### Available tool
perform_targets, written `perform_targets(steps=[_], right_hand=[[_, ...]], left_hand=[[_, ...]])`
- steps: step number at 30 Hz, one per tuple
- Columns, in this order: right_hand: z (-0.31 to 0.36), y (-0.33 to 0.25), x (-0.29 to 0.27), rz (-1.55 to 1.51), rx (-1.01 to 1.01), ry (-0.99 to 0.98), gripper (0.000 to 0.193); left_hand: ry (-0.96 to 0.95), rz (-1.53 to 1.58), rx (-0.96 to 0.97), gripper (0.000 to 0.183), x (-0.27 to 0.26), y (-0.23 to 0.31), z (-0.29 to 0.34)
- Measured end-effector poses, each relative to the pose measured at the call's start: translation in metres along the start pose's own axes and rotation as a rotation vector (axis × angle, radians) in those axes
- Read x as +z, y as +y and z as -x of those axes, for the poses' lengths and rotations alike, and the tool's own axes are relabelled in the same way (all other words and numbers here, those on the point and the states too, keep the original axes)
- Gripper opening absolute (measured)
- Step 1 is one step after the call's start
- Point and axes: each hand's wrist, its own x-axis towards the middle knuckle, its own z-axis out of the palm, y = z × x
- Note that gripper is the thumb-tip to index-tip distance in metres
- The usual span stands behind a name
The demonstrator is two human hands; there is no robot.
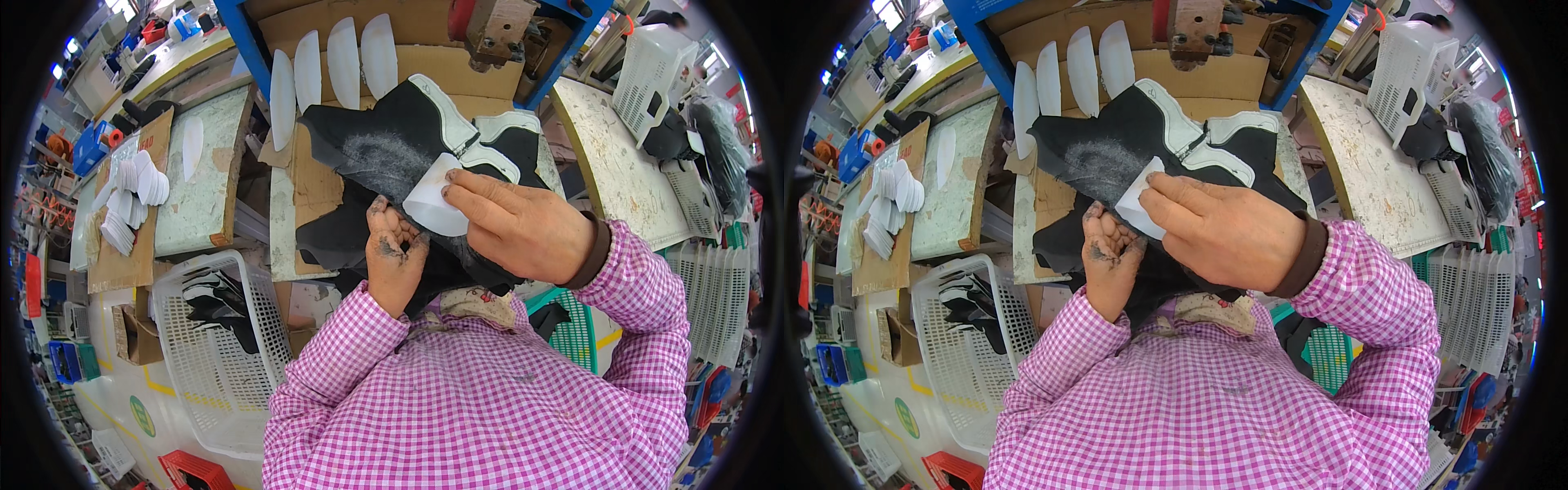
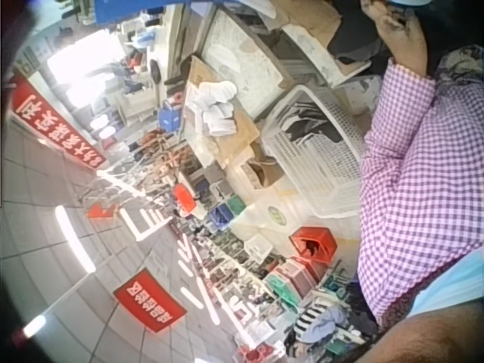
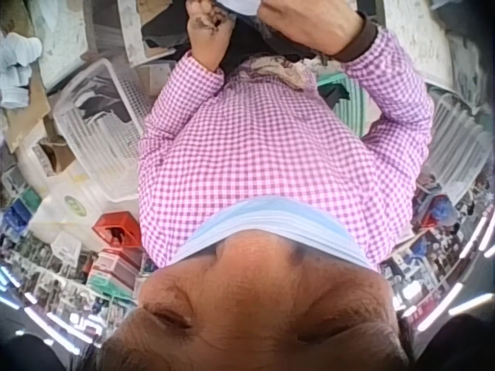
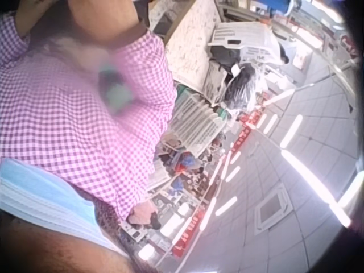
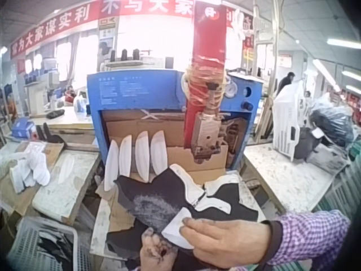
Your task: The person repeatedly picks black fabric pieces and white plastic inserts from a basket and table, aligns the inserts into the fabric, and places the assembled units into a white basket. The process is repeated multiple times throughout the clip.
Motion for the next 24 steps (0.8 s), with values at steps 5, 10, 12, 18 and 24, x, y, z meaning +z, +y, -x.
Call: perform_targets(steps=[5, 10, 12, 18, 24], right_hand=[[0.004, 0.004, 0.001, 0.063, -0.12, -0.034, 0.017], [0.009, 0.007, 0.004, -0.098, 0.016, -0.022, 0.024], [0.011, 0.008, 0.006, -0.127, 0.016, -0.03, 0.026], [0.014, 0.007, 0.008, -0.136, 0.037, -0.038, 0.033], [0.004, 0.005, 0.013, -0.213, 0.021, -0.142, 0.034]], left_hand=[[-0.052, -0.229, 0.037, 0.065, 0.001, 0.011, 0.003], [-0.193, -0.264, 0.048, 0.059, -0.012, 0.029, -0.008], [-0.187, 0.114, -0.117, 0.055, -0.014, 0.032, -0.02], [-0.194, 0.389, -0.455, 0.045, -0.015, 0.034, -0.038], [-0.337, -0.102, 0.021, 0.041, -0.014, 0.017, -0.047]])
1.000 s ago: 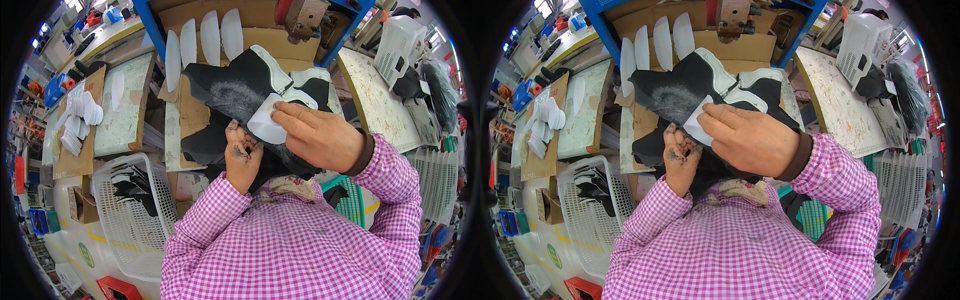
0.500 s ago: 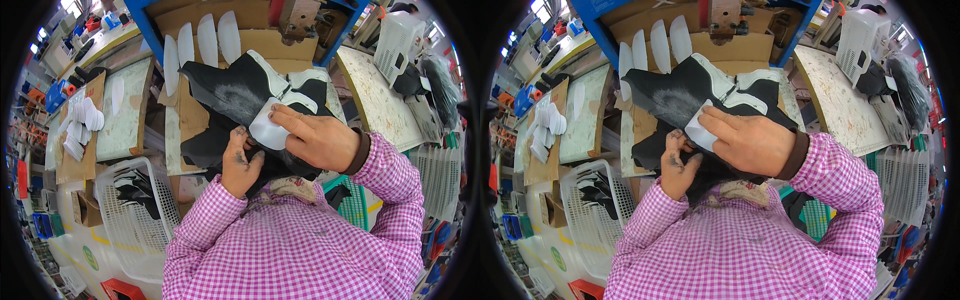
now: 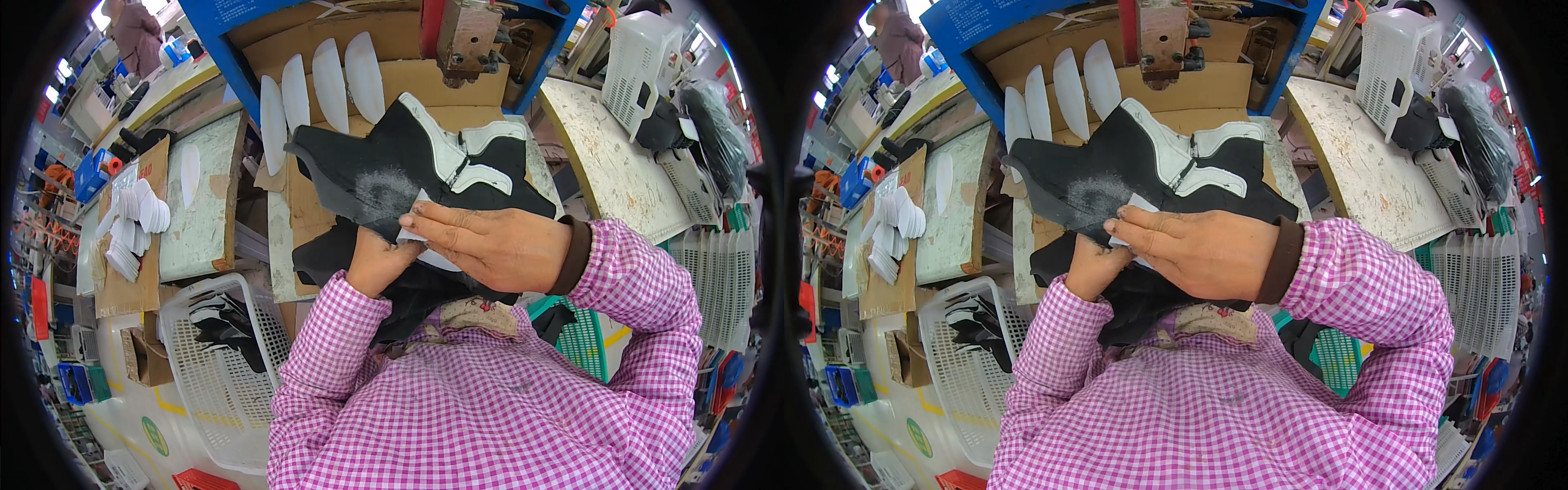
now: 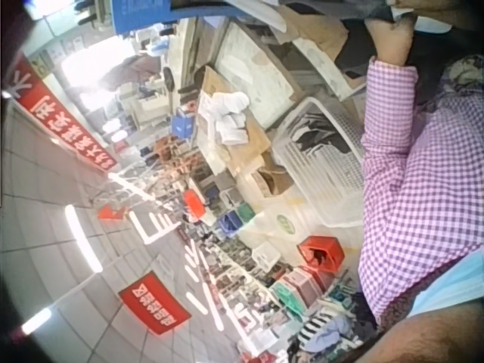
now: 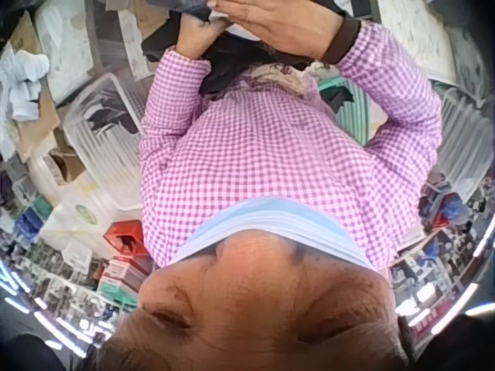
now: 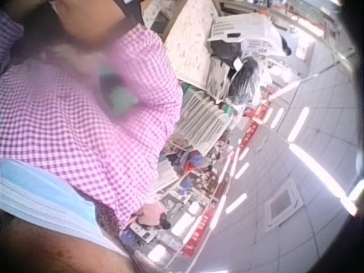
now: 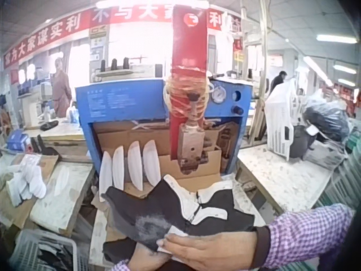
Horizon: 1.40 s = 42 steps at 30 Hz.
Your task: The person repeatedly picks black fabric pieces and white plastic inserts from a basket and table, aligns the inserts into the fabric, and places the assembled units into a white basket. The process is repeated multiple times throughout the clip.
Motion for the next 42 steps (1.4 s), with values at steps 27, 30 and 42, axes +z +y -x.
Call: perform_targets(steps=[27, 30, 42], right_hand=[[-0.007, -0.003, 0.022, 0.474, -0.004, 0.142, 0.022], [0.004, -0.005, 0.028, 0.372, 0.002, 0.077, 0.012], [0.069, -0.021, 0.066, 0.187, 0.14, 0.267, 0.046]], left_hand=[[0.171, -0.153, -0.191, 0.031, -0.006, -0.022, 0.002], [0.151, -0.366, 0.0, 0.027, -0.007, -0.029, 0.003], [0.225, 0.157, -0.498, 0.029, -0.022, -0.036, -0.003]])
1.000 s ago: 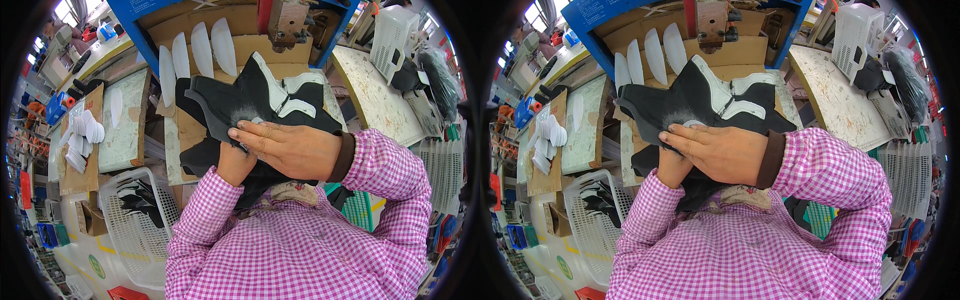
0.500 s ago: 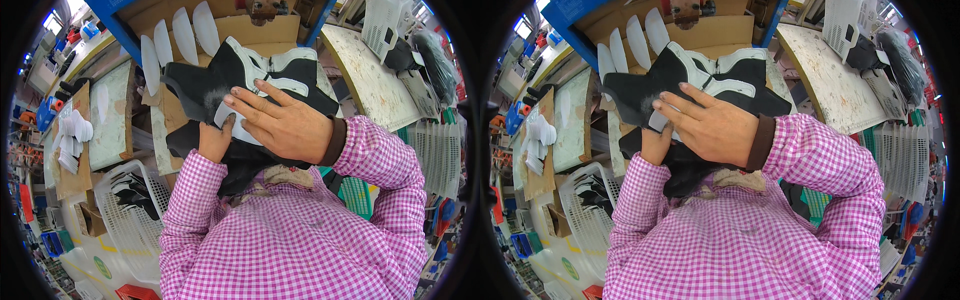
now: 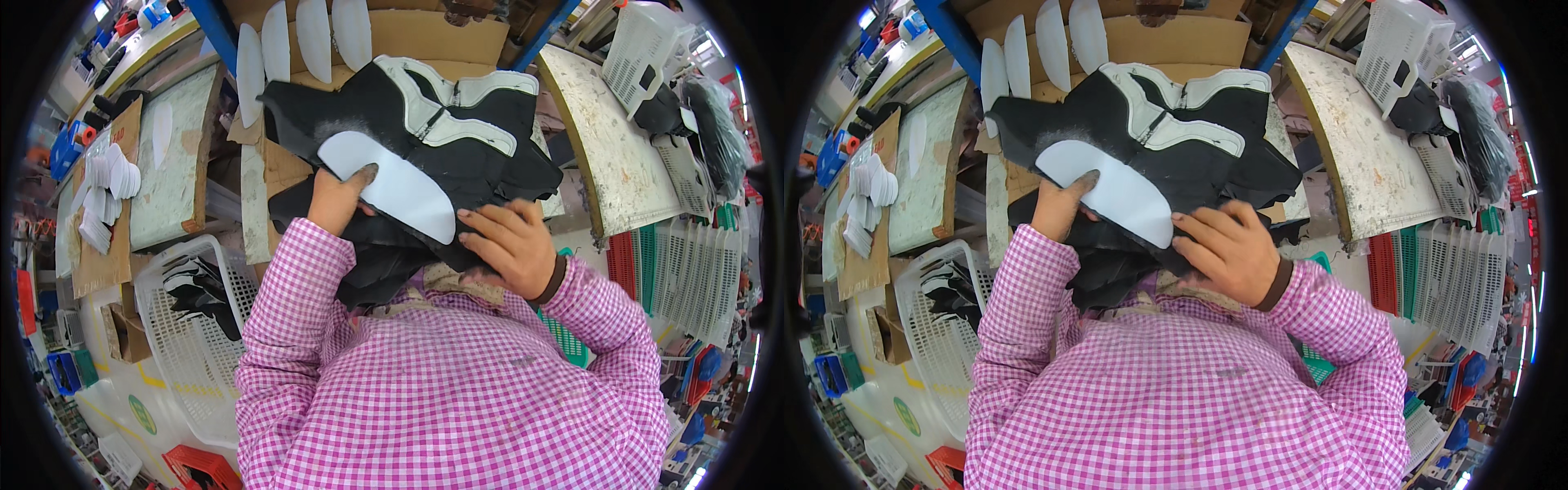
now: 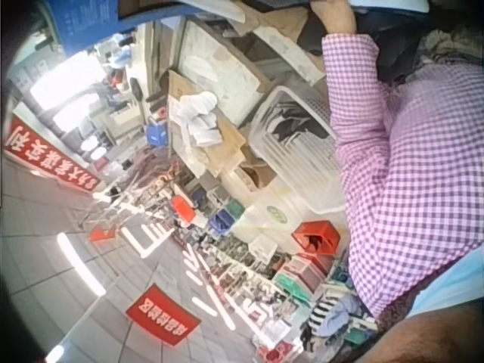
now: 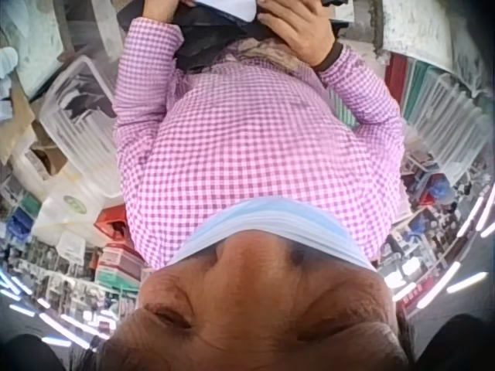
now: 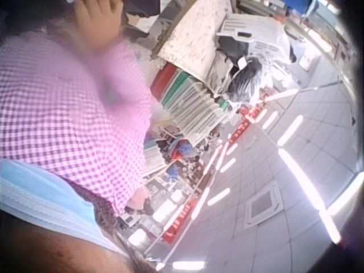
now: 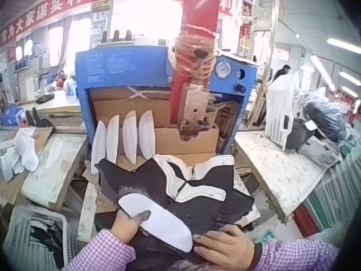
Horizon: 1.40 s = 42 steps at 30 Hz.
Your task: The person repeatedly picks black fabric pieces and white plastic inserts from a basket and table, aligns the inserts into the fabric, and places the assembled units into a white basket. The process is repeated multiple times throughout the clip.
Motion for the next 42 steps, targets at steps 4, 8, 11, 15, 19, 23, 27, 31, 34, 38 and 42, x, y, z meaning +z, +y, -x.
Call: perform_targets(steps=[4, 8, 11, 15, 19, 23, 27, 31, 34, 38, 42], right_hand=[[0.021, -0.007, 0.02, 0.109, 0.014, 0.044, 0.028], [0.028, 0.015, 0.024, 0.062, -0.14, 0.176, 0.024], [0.029, 0.034, 0.019, 0.07, -0.22, 0.163, 0.022], [0.029, 0.044, 0.023, 0.081, -0.284, 0.151, 0.021], [0.033, 0.045, 0.031, 0.113, -0.303, 0.135, 0.021], [0.034, 0.044, 0.035, 0.123, -0.287, 0.092, 0.027], [0.027, 0.033, 0.037, 0.061, -0.178, -0.057, 0.051], [0.015, 0.019, 0.04, 0.019, -0.027, -0.335, 0.074], [0.002, 0.013, 0.049, -0.028, 0.055, -0.409, 0.076], [-0.008, 0.008, 0.056, -0.026, 0.064, -0.457, 0.061], [-0.003, 0.009, 0.054, -0.117, 0.034, -0.428, 0.059]], left_hand=[[-0.015, 0.179, -0.07, 0.037, 0.001, 0.007, -0.002], [0.013, 0.401, -0.121, 0.032, -0.002, 0.022, 0.007], [0.061, 0.463, -0.038, 0.024, -0.004, 0.026, 0.021], [-0.01, 0.271, 0.169, 0.023, -0.008, 0.021, 0.032], [0.064, -0.013, 0.254, 0.021, -0.012, 0.014, 0.033], [0.111, -0.293, 0.369, 0.02, -0.015, 0.01, 0.034], [0.134, -0.41, 0.366, 0.021, -0.015, 0.003, 0.038], [0.159, -0.536, 0.439, 0.024, -0.018, -0.008, 0.044], [0.224, -1.054, 0.714, 0.025, -0.019, -0.01, 0.048], [0.143, -1.034, 0.87, 0.037, -0.001, -0.006, 0.058], [0.094, -1.587, 1.08, 0.022, 0.045, -0.009, 0.087]])
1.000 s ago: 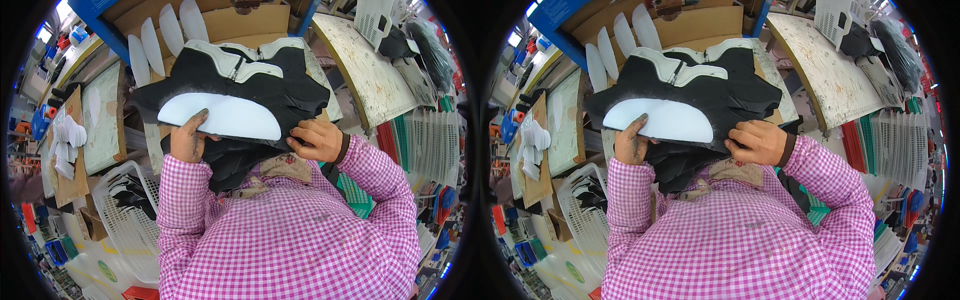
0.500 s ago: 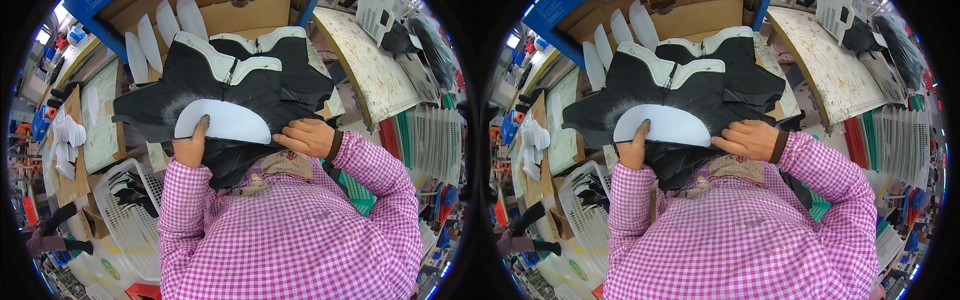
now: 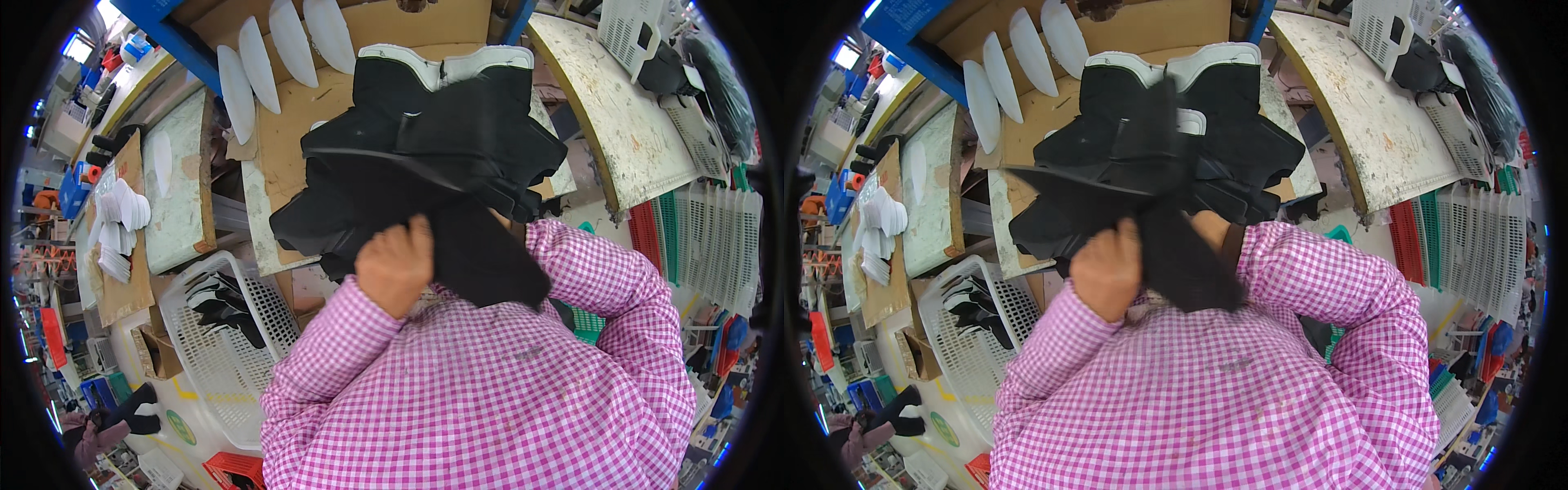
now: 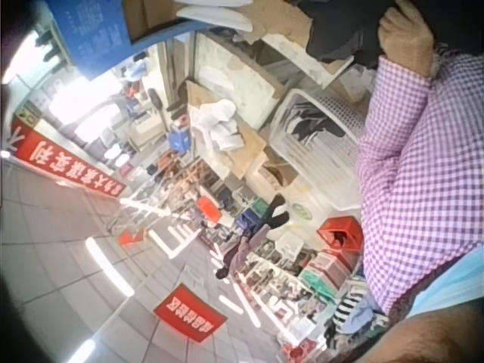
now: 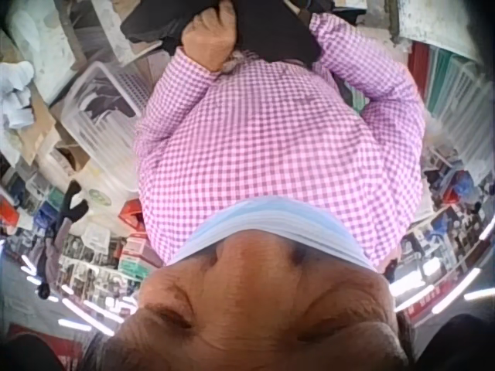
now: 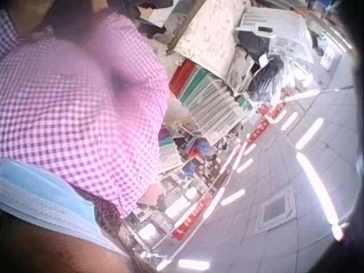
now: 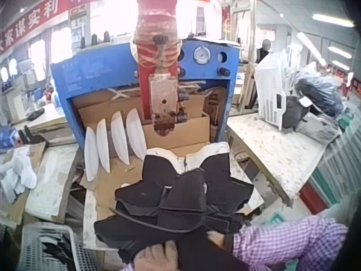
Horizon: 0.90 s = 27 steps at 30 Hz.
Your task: The person repeatedly picks black fabric pieces and white plastic inserts from a basket and table, aligns the inserts into the fabric, and places the assembled units into a white basket. The process is repeated multiple times throughout the clip.
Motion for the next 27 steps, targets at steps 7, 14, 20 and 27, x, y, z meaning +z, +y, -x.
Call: perform_targets(steps=[7, 14, 20, 27], right_hand=[[0.012, -0.002, 0.0, -0.031, 0.073, 0.125, 0.065], [0.053, -0.03, -0.022, 0.04, -0.1, 0.839, 0.048], [0.026, -0.051, 0.003, -1.465, 0.086, 0.387, 0.087], [-0.007, -0.032, 0.004, -2.097, 0.219, 1.112, 0.036]], left_hand=[[-0.065, 0.02, 0.048, 0.02, 0.0, 0.005, -0.013], [0.509, 1.208, -1.15, 0.021, -0.047, -0.061, 0.012], [0.642, 1.407, -1.14, 0.025, -0.056, -0.022, -0.004], [-0.058, 1.547, -0.677, 0.02, -0.038, 0.024, -0.004]])
